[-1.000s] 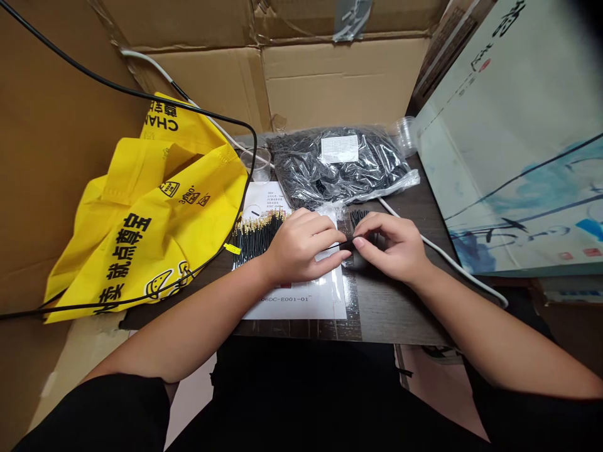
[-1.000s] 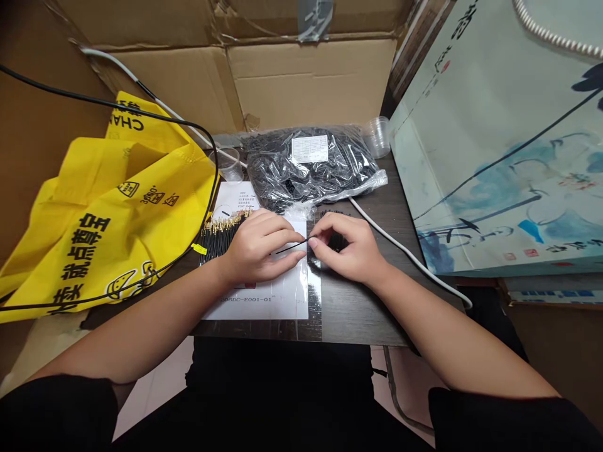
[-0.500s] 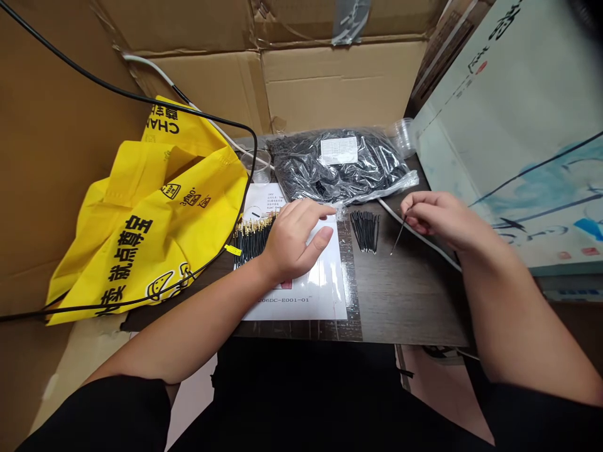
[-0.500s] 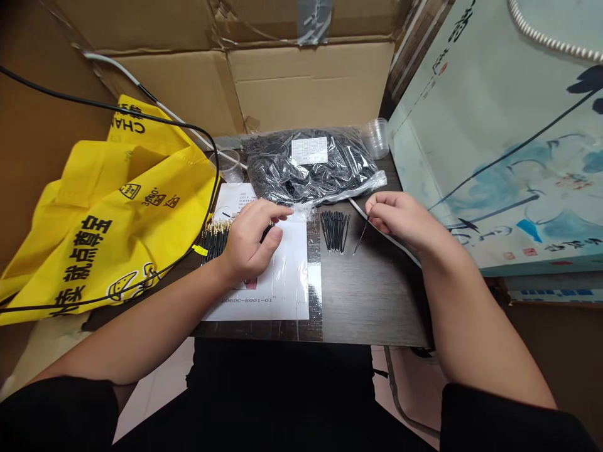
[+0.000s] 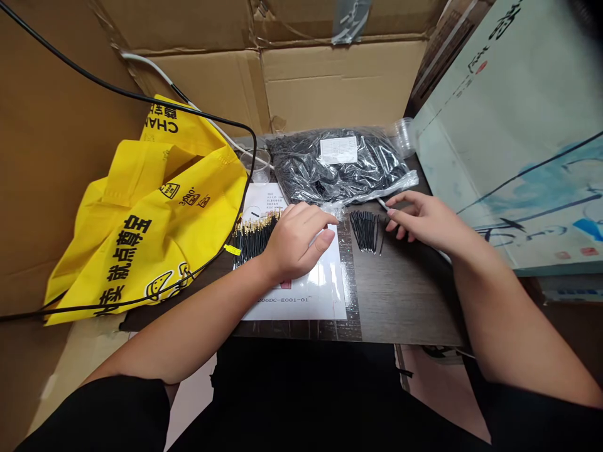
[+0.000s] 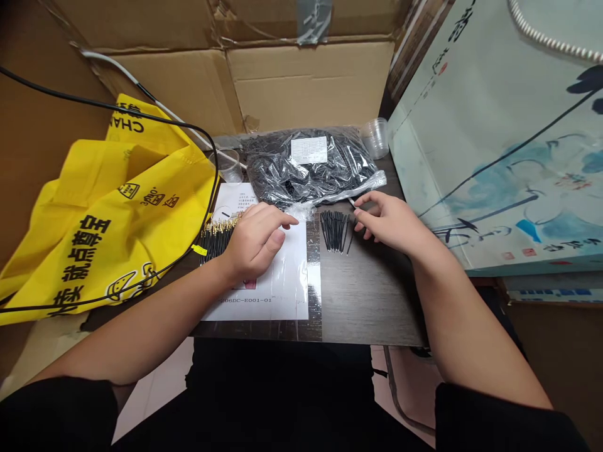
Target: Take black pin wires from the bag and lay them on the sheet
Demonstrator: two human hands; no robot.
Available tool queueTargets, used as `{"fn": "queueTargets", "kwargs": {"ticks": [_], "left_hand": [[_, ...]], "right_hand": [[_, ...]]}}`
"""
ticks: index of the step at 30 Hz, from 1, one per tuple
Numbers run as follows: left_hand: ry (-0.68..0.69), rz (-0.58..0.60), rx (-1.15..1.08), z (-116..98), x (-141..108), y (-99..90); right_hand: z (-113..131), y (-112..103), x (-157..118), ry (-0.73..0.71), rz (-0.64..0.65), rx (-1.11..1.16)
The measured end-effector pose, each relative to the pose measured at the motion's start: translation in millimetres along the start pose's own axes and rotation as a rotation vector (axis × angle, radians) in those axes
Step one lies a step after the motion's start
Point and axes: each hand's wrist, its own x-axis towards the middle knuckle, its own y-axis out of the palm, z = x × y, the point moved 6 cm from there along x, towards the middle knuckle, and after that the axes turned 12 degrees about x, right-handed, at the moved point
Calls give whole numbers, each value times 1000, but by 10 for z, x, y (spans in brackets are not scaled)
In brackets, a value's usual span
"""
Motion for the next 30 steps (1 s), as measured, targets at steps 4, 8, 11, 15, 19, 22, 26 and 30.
{"fn": "queueTargets", "kwargs": {"ticks": [4, 8, 11, 15, 19, 22, 26, 30], "left_hand": [[-4, -26, -39, -1, -5, -16], [10, -32, -32, -10, 2, -18], [38, -1, 18, -28, 11, 10], [246, 80, 107, -208, -21, 92], [475, 125, 106, -467, -128, 169], [535, 117, 67, -593, -191, 189], [593, 103, 36, -699, -243, 193], [627, 60, 39, -764, -272, 170]], "right_hand": [[4, 114, 12, -46, 24, 111], [36, 166, -3, -70, 38, 150], [54, 154, -12, -111, 20, 97], [274, 145, -90, -354, -126, -79], [675, 494, -227, -675, -58, -373], [892, 930, -268, -885, 160, -545], [1010, 1401, -200, -1048, 392, -695], [1077, 1615, -126, -1099, 456, -729]]}}
